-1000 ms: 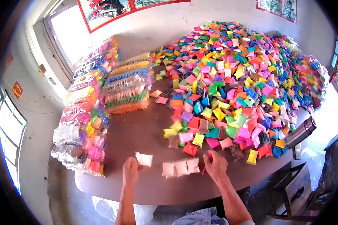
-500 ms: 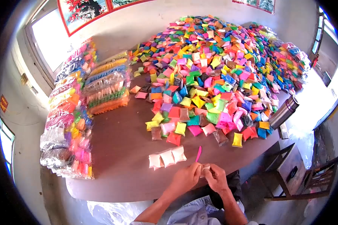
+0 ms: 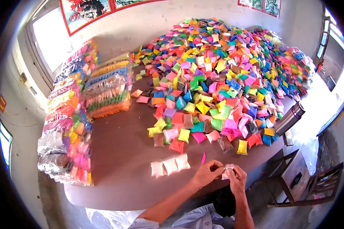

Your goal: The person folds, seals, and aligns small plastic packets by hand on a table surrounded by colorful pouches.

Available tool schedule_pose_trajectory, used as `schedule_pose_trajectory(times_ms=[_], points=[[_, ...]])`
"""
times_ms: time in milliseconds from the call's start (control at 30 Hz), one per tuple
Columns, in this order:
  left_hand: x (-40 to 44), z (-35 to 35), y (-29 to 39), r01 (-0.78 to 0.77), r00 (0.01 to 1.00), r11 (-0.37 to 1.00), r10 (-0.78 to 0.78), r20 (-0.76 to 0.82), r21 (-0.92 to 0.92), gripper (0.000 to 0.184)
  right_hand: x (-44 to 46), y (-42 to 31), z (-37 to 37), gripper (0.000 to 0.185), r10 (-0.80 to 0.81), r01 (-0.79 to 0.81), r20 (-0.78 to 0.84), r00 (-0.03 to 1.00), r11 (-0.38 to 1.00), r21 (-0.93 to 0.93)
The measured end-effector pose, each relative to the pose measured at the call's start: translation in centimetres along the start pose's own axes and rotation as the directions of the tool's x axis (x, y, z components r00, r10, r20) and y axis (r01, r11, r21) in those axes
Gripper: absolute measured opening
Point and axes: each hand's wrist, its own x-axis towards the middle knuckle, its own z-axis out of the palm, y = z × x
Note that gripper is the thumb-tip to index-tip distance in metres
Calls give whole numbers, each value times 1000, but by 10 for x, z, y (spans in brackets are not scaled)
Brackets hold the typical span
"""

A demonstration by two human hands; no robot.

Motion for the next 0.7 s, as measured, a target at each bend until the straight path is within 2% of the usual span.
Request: schedule_pose_trajectory(times_ms=[67, 133, 167, 200, 267, 400, 467, 500, 567, 633, 667, 700], points=[[7, 3, -8, -31, 999, 999, 31, -8, 8, 20, 3, 2, 0, 16, -8, 7, -23, 1000, 1000, -20], [12, 8, -12, -163, 978, 948, 191, -80, 272, 18, 6, 6, -3, 16, -10, 8, -46, 999, 999, -46], [13, 11, -14, -209, 960, 906, 262, -102, 367, 17, 9, 10, -6, 16, -47, 38, -62, 997, 989, -145], [12, 12, -11, -206, 961, 908, 258, -101, 364, 17, 11, 14, -8, 16, -86, 66, -73, 994, 968, -242], [13, 14, -3, -297, 906, 795, 409, -107, 529, 17, 15, 21, -11, 16, -80, 52, -94, 992, 962, -269], [21, 11, -23, -305, 907, 834, 401, -126, 460, 21, 19, 16, 0, 20, -134, 73, -145, 980, 928, -365], [22, 10, -19, -226, 951, 948, 264, -158, 226, 27, 18, 28, -3, 22, -167, 96, -155, 974, 919, -382], [25, 10, -20, -224, 953, 950, 260, -158, 217, 27, 17, 27, -4, 22, -159, 87, -166, 973, 924, -373], [31, 9, -22, -176, 976, 983, 180, -120, 43, 32, 18, 27, -3, 22, -148, 73, -178, 973, 926, -371], [32, 9, -15, -164, 983, 984, 169, -75, 73, 32, 17, 25, -1, 21, -90, 20, -254, 963, 964, -266], [31, 10, -12, -161, 986, 981, 166, -36, 109, 32, 17, 26, -1, 21, -89, 11, -270, 959, 961, -277], [31, 9, -10, -158, 987, 982, 161, -17, 100, 32, 19, 31, 1, 20, -104, 43, -280, 954, 975, -216]])
